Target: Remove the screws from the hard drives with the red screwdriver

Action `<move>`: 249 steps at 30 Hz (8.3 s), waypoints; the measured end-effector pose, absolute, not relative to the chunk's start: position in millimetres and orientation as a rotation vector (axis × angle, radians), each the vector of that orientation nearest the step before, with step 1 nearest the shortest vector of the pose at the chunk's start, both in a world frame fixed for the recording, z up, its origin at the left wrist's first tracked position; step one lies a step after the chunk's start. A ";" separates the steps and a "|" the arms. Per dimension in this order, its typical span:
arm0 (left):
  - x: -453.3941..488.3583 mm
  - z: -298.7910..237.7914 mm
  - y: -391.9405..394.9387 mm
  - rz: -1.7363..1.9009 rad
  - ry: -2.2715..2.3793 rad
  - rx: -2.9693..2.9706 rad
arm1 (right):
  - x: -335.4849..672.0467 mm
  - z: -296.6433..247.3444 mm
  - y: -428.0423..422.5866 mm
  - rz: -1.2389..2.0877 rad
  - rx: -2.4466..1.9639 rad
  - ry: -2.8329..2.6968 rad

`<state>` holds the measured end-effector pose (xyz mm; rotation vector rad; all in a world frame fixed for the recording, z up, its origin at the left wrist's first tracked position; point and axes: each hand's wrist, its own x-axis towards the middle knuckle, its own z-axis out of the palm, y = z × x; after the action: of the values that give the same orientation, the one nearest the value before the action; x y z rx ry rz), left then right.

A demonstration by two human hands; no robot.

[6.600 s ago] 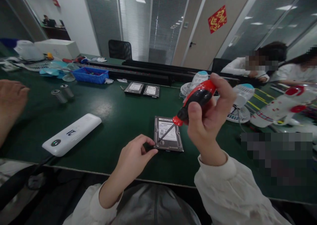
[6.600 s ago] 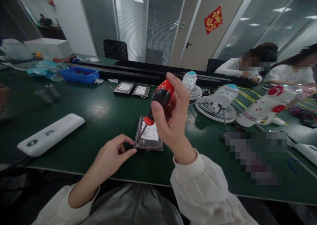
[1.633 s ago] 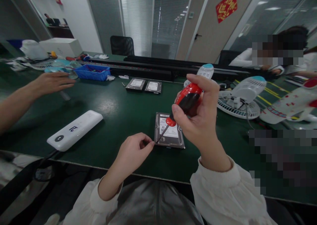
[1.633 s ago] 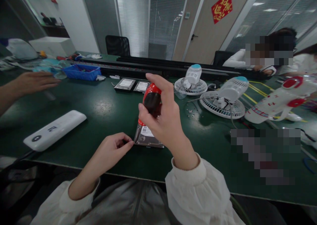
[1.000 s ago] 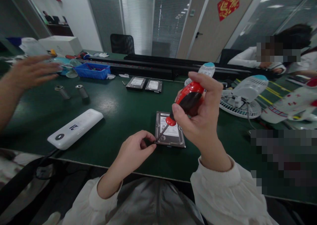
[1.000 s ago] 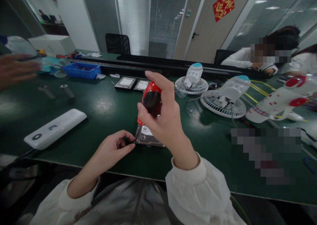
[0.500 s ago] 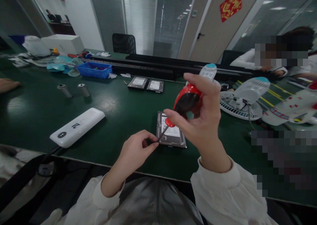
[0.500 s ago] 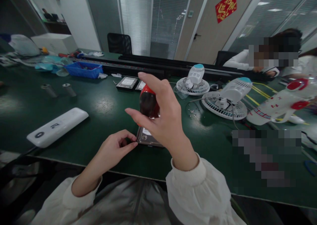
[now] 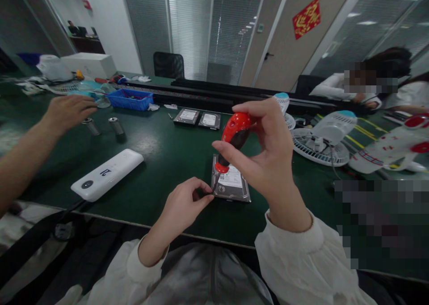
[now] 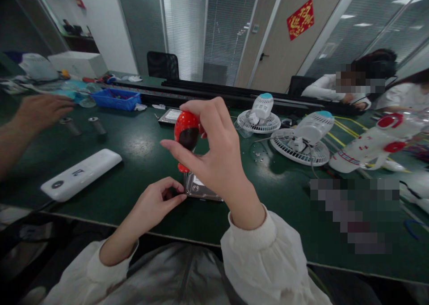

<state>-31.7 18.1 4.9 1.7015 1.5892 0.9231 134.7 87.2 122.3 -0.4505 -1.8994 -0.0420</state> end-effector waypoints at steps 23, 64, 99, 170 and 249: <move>-35.4 0.9 20.4 0.827 1.595 1.730 | 132.5 119.2 80.0 -0.025 -0.591 -1.835; -30.8 6.3 17.7 0.803 1.601 1.810 | 128.4 113.6 86.0 0.221 -0.393 -1.808; -30.7 5.4 18.1 0.834 1.570 1.778 | 127.2 106.2 86.1 0.152 -0.436 -1.784; -33.6 10.8 23.1 0.841 1.587 1.596 | 146.4 122.7 78.8 0.208 -0.590 -1.896; -37.6 8.7 29.2 0.688 1.496 1.587 | 143.3 122.0 75.6 0.038 -0.544 -1.872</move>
<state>-37.6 29.2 8.7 1.5868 1.4962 0.6876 143.3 75.6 122.0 -0.5438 -1.8723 0.0383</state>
